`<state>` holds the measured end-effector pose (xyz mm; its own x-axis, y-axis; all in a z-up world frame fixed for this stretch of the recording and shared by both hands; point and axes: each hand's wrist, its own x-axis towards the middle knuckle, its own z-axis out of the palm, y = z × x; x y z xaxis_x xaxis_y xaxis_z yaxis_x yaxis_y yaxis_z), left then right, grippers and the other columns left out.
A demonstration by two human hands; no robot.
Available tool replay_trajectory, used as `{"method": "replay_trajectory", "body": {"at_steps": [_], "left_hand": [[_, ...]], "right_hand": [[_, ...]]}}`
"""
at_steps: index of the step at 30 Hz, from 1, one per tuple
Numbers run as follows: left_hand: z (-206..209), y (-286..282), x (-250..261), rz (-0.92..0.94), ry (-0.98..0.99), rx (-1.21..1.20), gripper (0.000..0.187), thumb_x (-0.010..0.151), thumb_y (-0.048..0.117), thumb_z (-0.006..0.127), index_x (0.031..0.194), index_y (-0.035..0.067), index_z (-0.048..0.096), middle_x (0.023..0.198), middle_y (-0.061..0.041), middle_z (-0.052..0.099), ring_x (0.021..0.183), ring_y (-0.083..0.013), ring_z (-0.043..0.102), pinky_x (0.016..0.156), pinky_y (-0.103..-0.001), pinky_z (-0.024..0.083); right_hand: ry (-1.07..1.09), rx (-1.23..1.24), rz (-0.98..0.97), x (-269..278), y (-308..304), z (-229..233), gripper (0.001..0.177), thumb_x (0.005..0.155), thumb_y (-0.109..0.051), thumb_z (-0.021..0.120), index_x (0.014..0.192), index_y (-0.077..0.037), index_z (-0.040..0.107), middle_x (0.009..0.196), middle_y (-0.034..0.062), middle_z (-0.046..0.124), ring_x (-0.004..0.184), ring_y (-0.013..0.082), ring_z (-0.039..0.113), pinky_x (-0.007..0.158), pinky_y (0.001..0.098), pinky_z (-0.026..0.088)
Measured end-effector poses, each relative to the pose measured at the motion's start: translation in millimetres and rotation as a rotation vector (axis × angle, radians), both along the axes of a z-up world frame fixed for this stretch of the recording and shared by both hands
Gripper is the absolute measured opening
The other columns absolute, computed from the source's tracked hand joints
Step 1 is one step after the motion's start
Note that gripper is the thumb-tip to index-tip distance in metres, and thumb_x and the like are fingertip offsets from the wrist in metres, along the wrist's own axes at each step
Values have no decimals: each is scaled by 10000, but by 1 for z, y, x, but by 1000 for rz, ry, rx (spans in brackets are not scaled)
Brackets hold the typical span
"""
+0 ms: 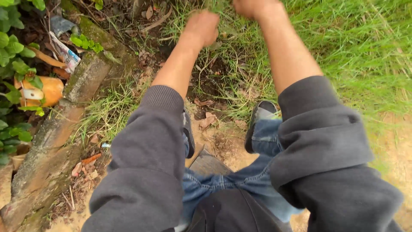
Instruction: Pulling weeds and grass from a patch of soil by hand.
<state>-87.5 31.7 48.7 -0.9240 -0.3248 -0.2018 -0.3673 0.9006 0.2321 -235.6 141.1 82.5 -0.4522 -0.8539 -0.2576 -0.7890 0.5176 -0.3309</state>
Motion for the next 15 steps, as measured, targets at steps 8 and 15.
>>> {"method": "replay_trajectory", "body": {"at_steps": [8, 15], "left_hand": [[-107, 4, 27, -79, -164, 241, 149, 1056, 128, 524, 994, 57, 639, 914, -103, 635, 811, -239, 658, 852, -444, 605], [-157, -1, 27, 693, 20, 892, 271, 1044, 116, 493, 778, 149, 526, 742, 4, 553, 891, -160, 766, 850, -289, 566]], "right_hand": [[-35, 207, 28, -14, -22, -41, 321, 1007, -53, 576, 1317, -27, 654, 1297, 219, 661, 1200, 385, 631, 1026, 515, 556], [-562, -386, -773, -69, -14, -102, 307, 1008, -288, 552, 1271, -149, 626, 1110, 34, 782, 622, 45, 585, 564, 163, 548]]}}
